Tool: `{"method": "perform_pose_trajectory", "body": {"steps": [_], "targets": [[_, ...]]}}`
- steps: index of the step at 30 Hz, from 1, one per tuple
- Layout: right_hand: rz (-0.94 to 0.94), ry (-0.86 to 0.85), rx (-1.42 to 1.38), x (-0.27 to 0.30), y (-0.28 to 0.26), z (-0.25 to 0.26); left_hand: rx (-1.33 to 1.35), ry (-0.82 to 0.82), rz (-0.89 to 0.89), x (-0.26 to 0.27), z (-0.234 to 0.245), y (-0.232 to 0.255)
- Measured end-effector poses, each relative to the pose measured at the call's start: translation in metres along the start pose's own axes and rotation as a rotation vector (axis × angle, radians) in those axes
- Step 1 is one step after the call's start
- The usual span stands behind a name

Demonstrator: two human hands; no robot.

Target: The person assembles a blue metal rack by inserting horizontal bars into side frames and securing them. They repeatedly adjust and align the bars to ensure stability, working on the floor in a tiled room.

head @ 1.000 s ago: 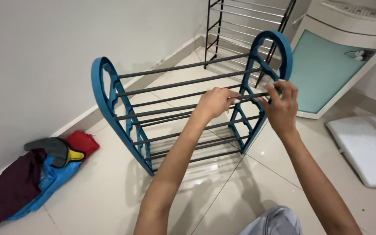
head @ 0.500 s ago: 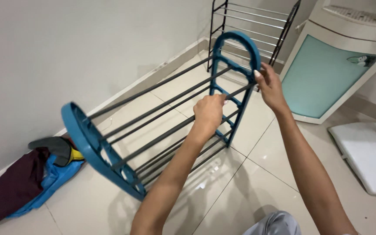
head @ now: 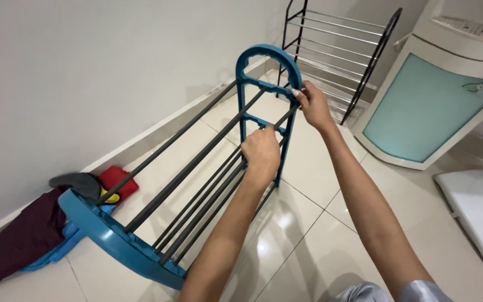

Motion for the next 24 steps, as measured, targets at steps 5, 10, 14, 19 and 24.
{"method": "perform_pose_trajectory", "body": {"steps": [5, 10, 14, 19, 24], "targets": [[0.054, 0.037, -0.003, 0.011, -0.001, 0.003, 0.116, 0.061, -0.175, -0.011, -0.003, 0.007], [0.031, 0.001, -0.097, 0.011, 0.005, 0.007, 0.240, 0.083, -0.266, -0.028, -0.005, 0.020], [-0.011, -0.080, -0.125, 0.002, 0.007, 0.010, 0.305, 0.081, -0.245, -0.034, -0.003, 0.017], [-0.068, -0.112, -0.136, -0.001, 0.002, 0.009, 0.284, 0.074, -0.239, -0.036, -0.002, 0.014], [-0.068, -0.121, -0.111, -0.001, -0.002, 0.011, 0.235, 0.091, -0.246, -0.036, -0.002, 0.017]]}}
Point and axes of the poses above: each hand's wrist, its own x-axis away from the middle knuckle, its own z-axis out of the back of the hand, y = z × x, the point moved 3 cm from there along -x, towards the middle knuckle, and after that the axes turned 6 degrees about y, right-handed, at the moved point
